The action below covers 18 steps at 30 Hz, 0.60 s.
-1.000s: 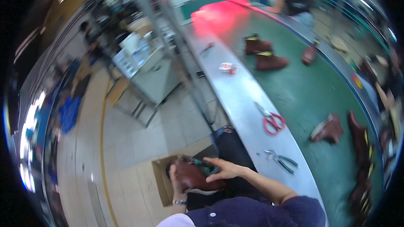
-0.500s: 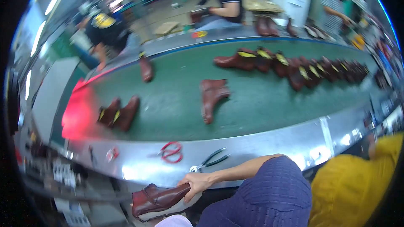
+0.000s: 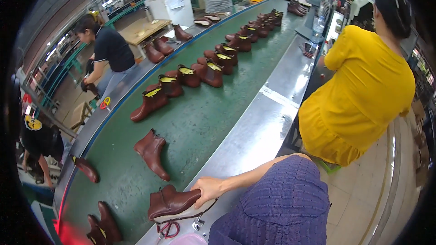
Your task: Trim and inspect shoes during the manufacturing process.
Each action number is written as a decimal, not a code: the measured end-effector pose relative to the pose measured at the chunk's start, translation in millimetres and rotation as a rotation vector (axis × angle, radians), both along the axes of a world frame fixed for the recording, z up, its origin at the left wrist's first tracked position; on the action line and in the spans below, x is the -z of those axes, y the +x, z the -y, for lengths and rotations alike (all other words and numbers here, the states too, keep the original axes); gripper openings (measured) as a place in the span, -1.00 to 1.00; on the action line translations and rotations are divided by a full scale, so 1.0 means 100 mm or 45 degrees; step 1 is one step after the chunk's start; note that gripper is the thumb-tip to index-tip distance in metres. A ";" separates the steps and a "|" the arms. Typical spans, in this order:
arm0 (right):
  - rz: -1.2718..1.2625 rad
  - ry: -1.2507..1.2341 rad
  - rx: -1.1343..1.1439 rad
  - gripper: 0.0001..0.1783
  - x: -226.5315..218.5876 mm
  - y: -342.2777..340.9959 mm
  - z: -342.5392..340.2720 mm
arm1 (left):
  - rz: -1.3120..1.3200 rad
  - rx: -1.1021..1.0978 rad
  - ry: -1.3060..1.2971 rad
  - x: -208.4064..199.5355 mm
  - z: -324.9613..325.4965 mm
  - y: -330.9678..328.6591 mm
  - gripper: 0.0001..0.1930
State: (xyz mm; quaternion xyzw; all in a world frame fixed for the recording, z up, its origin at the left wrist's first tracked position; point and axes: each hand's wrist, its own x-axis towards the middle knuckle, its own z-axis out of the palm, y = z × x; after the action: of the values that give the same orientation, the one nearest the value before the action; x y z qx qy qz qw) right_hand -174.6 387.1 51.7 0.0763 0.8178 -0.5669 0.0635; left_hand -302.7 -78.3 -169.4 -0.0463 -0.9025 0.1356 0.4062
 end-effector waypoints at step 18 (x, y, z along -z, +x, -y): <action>-0.028 0.447 -0.055 -0.46 0.28 0.10 -0.09 | 0.407 -0.041 0.649 -0.51 -0.12 0.11 -0.56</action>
State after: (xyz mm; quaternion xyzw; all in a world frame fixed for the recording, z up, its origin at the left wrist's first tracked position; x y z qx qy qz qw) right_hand -164.4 396.6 23.4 0.0626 0.9063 -0.4146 0.0524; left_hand -291.6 -66.1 -118.8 0.0508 -0.9606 -0.0979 0.2553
